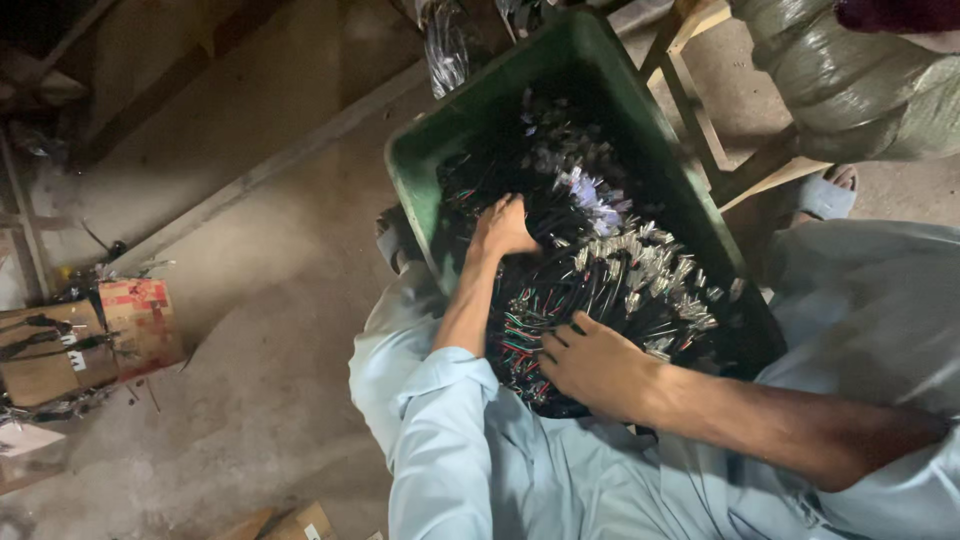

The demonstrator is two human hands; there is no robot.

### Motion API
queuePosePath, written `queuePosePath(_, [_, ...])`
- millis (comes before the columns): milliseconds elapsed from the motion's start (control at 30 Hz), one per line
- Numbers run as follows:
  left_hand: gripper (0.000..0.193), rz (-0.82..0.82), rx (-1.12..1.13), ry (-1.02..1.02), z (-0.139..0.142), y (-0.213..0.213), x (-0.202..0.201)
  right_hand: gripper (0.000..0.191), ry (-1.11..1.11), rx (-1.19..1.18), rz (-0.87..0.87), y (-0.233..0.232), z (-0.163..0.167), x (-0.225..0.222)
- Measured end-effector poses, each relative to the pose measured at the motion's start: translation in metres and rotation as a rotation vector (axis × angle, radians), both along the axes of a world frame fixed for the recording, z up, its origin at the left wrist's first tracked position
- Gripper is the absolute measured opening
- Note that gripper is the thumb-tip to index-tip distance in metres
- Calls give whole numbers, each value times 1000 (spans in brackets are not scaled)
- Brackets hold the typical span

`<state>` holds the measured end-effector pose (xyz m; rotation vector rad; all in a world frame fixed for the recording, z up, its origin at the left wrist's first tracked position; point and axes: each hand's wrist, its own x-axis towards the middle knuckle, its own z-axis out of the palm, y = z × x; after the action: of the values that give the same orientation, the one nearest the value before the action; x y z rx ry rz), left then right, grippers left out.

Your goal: The person sits on the floor with a green tub of wire harnesses on their lap, gathering handfuls of cables with connectors and aligning them into bundles. They occasionally reach to the workbench for more harnesses and set completed bundles aside.

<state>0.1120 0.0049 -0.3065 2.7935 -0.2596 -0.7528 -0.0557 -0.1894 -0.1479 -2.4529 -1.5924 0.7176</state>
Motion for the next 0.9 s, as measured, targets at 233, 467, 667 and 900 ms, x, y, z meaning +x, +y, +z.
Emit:
queuePosePath(233, [98, 11, -82, -164, -17, -5, -6, 51, -36, -5, 23, -3, -5, 0])
queuePosePath(467, [62, 93, -108, -159, -6, -2, -22, 47, -72, 25, 11, -4, -11, -2])
queuePosePath(667, [50, 109, -397, -387, 12, 19, -30, 47, -12, 26, -66, -9, -19, -1])
queuePosePath(900, [49, 541, -634, -631, 12, 42, -28, 48, -85, -42, -56, -13, -24, 4])
